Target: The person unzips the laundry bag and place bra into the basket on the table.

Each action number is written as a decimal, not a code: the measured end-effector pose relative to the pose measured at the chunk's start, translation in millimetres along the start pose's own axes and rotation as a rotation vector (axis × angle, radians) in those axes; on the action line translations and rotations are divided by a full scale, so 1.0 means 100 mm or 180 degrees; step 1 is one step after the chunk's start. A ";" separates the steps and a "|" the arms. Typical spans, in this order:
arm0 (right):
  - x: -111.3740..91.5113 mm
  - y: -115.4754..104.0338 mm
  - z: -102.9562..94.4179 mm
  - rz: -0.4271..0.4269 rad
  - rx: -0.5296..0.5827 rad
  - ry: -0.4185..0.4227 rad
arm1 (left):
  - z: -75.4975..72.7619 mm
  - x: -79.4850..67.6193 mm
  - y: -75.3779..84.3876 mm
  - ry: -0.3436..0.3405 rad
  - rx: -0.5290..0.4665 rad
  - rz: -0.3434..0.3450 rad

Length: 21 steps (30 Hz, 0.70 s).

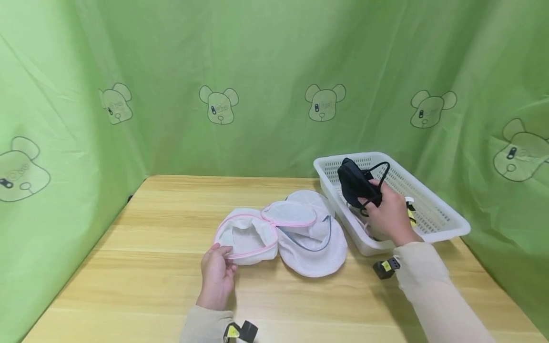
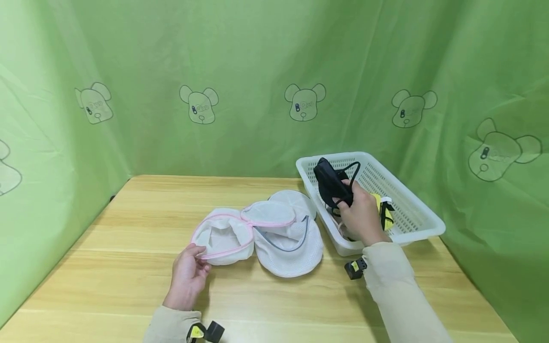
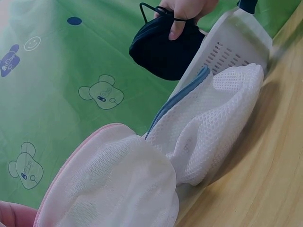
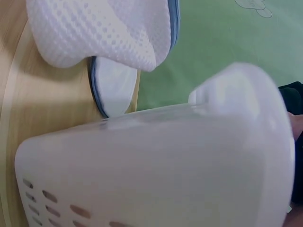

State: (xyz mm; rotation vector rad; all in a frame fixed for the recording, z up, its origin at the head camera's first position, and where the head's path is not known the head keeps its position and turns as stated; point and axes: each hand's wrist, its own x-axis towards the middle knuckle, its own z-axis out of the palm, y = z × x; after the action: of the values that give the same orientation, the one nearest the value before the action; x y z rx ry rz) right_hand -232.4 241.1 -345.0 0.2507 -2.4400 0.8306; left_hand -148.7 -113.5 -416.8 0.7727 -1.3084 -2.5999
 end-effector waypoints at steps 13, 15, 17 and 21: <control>-0.01 0.15 -0.07 -0.0058 -0.0093 0.0098 | 0.01 0.00 0.00 0.0024 0.0026 0.0006; -0.01 0.17 -0.08 -0.0041 -0.0092 0.0104 | 0.01 0.01 0.00 0.0029 0.0029 0.0003; -0.02 0.18 -0.10 -0.0012 -0.0102 0.0098 | 0.01 0.00 0.00 0.0030 0.0031 -0.0002; -0.03 0.21 -0.14 0.0022 -0.0136 0.0073 | 0.00 0.00 -0.01 0.0024 0.0028 -0.0013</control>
State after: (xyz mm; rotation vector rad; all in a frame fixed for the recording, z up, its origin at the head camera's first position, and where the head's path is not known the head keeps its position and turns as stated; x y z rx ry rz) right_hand -230.9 265.8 -348.3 0.2157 -2.4356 0.7792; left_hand -148.9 -113.1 -417.4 0.7865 -1.3184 -2.5935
